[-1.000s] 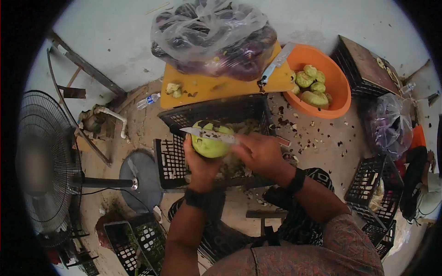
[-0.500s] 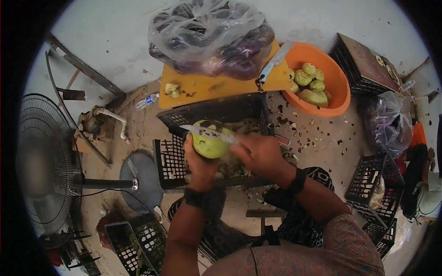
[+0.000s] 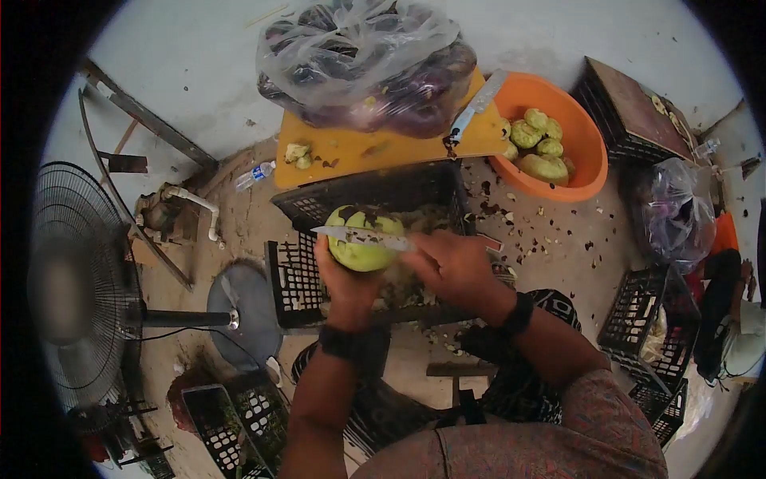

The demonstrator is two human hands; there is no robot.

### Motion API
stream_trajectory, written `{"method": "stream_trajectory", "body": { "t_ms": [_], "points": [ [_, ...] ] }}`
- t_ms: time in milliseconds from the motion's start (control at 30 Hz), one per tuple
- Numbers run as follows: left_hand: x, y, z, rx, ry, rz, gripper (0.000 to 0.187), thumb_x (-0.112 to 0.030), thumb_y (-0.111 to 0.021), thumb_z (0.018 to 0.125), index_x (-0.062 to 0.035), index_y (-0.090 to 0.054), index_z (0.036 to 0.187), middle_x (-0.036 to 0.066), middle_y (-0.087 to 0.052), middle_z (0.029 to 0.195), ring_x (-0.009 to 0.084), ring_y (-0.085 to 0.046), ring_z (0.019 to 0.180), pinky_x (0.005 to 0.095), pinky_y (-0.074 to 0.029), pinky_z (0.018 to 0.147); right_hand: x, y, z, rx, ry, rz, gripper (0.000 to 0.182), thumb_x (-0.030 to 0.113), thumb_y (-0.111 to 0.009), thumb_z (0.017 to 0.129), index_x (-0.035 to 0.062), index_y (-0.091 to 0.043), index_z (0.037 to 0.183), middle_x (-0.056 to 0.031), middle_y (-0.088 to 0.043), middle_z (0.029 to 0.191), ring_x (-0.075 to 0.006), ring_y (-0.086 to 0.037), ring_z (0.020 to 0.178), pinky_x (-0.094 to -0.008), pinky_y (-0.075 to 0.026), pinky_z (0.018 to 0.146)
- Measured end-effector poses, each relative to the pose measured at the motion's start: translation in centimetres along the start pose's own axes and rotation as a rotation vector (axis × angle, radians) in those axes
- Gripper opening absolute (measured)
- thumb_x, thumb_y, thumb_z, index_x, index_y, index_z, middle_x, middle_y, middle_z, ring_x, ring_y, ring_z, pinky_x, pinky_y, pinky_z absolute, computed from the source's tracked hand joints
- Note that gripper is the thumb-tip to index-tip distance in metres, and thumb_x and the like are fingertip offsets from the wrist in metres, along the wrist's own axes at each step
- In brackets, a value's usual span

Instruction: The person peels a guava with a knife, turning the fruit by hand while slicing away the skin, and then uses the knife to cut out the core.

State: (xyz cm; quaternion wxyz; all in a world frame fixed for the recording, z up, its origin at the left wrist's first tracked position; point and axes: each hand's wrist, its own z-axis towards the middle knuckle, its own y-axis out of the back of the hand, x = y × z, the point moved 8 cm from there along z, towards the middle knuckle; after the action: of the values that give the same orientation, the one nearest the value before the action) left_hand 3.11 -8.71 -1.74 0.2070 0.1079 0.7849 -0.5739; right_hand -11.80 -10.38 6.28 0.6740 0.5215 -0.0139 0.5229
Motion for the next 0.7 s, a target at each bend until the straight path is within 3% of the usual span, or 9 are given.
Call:
{"method": "stream_trajectory", "body": {
  "t_ms": [233, 533, 633, 700],
  "points": [
    [0.0, 0.1, 0.2, 0.06, 0.034, -0.043, 0.054, -0.051, -0.034, 0.088, -0.0113, -0.056, 0.118, 0.009, -0.06, 0.114, 0.0293, -0.056, 0.106, 0.048, -0.044, 0.092, 0.4, 0.2, -0.1, 0.0, 0.017, -0.008, 0.029, 0.038, -0.06, 0.086, 0.0102, -0.062, 0.093, -0.0096, -0.057, 0.069, -0.0302, -0.06, 0.06, -0.0428, -0.047, 0.051],
    [0.3, 0.8, -0.2, -0.094, -0.032, 0.01, 0.051, -0.05, -0.036, 0.091, -0.0113, -0.055, 0.117, 0.009, -0.061, 0.112, 0.0273, -0.057, 0.105, 0.0455, -0.045, 0.09, 0.6, 0.2, 0.2, -0.021, -0.033, -0.059, 0.027, 0.037, -0.058, 0.087, 0.0098, -0.061, 0.089, -0.0105, -0.058, 0.07, -0.0319, -0.06, 0.062, -0.0435, -0.047, 0.053],
    [1.5, 2.1, 0.0, -0.067, 0.03, 0.082, 0.053, -0.052, -0.032, 0.09, -0.0136, -0.056, 0.117, 0.007, -0.06, 0.113, 0.027, -0.057, 0.105, 0.0434, -0.046, 0.091, 0.0, 0.6, 0.7, -0.043, -0.078, -0.045, 0.026, 0.036, -0.058, 0.087, 0.0096, -0.061, 0.087, -0.0112, -0.059, 0.07, -0.0326, -0.06, 0.062, -0.0436, -0.047, 0.053],
    [1.2, 1.2, 0.2, 0.068, 0.016, 0.036, 0.053, -0.053, -0.032, 0.091, -0.0131, -0.056, 0.117, 0.007, -0.06, 0.113, 0.0268, -0.058, 0.104, 0.0436, -0.046, 0.091, -0.2, 0.5, 0.6, -0.035, -0.079, -0.03, 0.026, 0.036, -0.059, 0.087, 0.0097, -0.062, 0.088, -0.0113, -0.059, 0.07, -0.0322, -0.06, 0.062, -0.0434, -0.047, 0.053]
  ]
}}
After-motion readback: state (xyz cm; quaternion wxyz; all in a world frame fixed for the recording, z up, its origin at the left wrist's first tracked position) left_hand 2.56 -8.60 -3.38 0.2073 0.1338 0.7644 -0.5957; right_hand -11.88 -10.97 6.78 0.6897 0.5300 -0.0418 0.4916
